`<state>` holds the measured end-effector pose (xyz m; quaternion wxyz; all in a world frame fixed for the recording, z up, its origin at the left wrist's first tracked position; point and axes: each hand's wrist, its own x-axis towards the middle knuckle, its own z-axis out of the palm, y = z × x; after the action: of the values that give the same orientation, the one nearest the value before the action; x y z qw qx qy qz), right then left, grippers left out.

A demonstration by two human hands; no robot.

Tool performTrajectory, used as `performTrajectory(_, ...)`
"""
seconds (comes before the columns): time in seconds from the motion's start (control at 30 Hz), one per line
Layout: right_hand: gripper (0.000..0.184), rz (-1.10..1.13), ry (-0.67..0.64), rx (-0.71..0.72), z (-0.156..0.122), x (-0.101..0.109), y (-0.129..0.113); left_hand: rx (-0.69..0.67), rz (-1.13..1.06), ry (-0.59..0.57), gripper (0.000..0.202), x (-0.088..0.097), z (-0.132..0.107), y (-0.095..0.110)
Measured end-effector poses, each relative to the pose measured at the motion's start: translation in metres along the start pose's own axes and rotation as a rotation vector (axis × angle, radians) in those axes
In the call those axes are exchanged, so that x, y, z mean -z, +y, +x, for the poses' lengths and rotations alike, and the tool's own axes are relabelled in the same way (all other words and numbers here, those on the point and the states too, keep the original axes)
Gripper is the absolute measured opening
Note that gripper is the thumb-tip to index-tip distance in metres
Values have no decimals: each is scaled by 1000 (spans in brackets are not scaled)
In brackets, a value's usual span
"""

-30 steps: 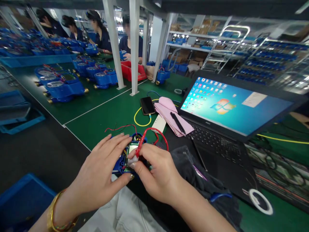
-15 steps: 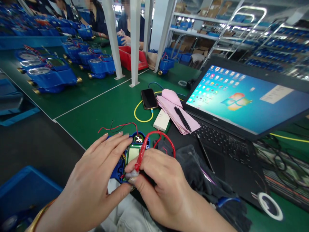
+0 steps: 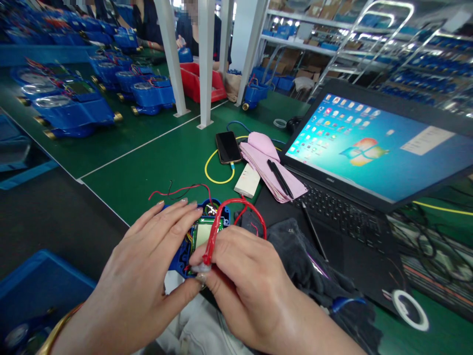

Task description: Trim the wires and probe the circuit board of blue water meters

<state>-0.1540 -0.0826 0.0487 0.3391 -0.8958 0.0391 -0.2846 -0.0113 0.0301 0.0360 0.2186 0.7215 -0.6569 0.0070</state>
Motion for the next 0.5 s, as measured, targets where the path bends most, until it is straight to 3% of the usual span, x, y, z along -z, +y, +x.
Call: performTrajectory(0.5, 14, -48, -20, 30, -2, -6, 2, -125, 136, 76, 64, -3, 3, -5)
